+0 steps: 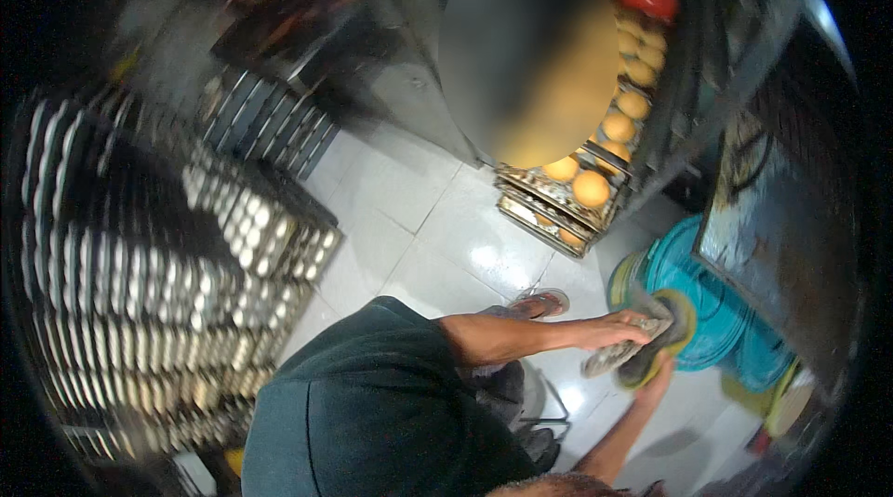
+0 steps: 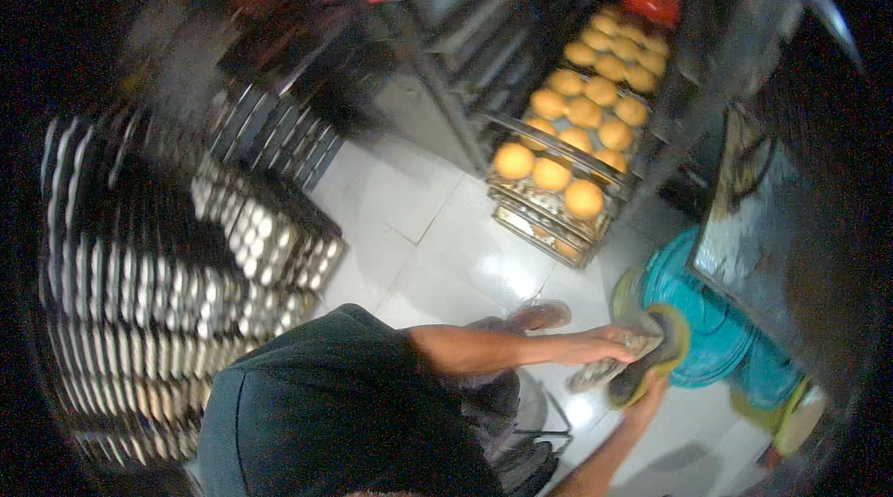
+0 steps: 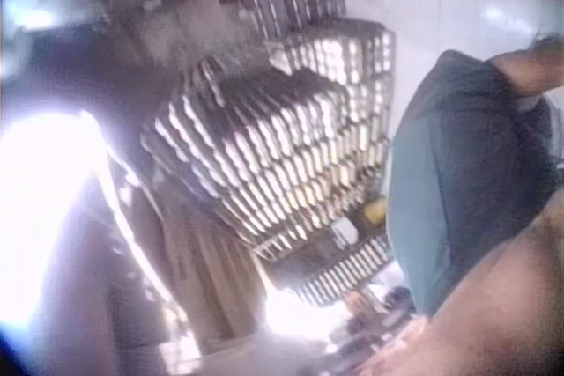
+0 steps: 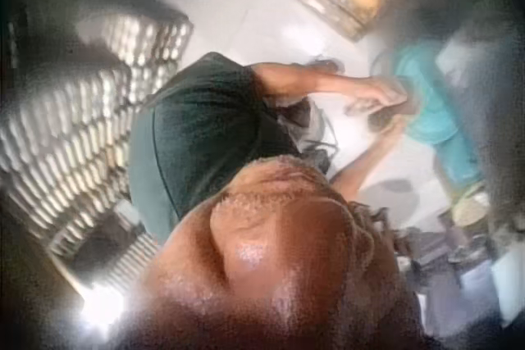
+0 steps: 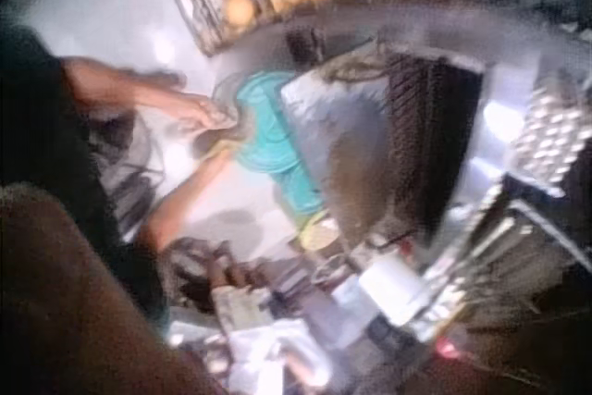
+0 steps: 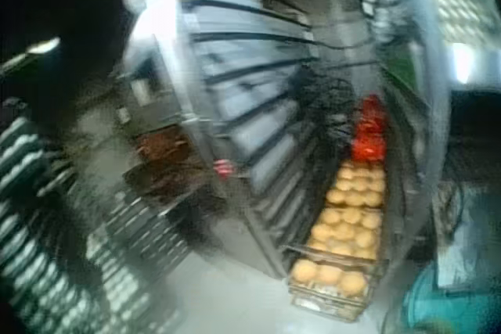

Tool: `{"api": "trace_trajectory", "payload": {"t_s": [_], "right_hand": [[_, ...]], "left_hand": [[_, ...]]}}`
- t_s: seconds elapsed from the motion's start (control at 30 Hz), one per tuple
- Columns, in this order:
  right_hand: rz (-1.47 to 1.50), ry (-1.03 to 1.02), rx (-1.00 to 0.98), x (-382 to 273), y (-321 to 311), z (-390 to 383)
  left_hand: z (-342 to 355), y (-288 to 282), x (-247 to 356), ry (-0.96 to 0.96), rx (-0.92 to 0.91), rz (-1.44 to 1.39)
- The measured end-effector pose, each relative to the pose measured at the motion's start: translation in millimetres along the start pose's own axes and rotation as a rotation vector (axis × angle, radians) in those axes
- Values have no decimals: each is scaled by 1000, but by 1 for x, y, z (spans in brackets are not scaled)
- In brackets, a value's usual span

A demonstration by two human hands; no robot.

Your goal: The person places trays of dough into a commercial oven and removes trays of baked buns using a cloth and an oven mitt.

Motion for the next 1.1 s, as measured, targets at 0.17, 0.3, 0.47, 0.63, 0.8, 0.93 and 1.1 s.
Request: {"api": "trace_trajectory", "payload": {"t_s": [0.17,0.3,0.47,0.63,0.8,0.93,1.1], "right_hand": [[423,277,224,162,50,-71],[495,446,175,182,113,-60],[-467,119,-161,105,199,-19],[-836,-851,-667,-53,460,59],[-1466,-1133,-412,-116,549,180],[-1640,-1295,-339,-150,573,214],[-1815,-1491,-38,-228,518,247]], "left_hand": [[-85,-35,-66,-207,64,-30],[-165,-99,-51,-252,428,-473],[-328,-95,-32,-53,734,-722],[-427,-35,-53,41,1057,-860],[-460,-14,-89,57,1202,-761],[-479,-17,-106,74,1292,-749],[-465,-97,-67,106,1243,-652]]}}
Point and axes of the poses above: each hand's wrist, its own z-axis towards the middle knuckle, its own y-axis out of the palm, x = y × z, the point moved 9 cm from there along z, towards the middle knuckle, and after that the axes turned 3 degrees about z, right-handed, at the moved point
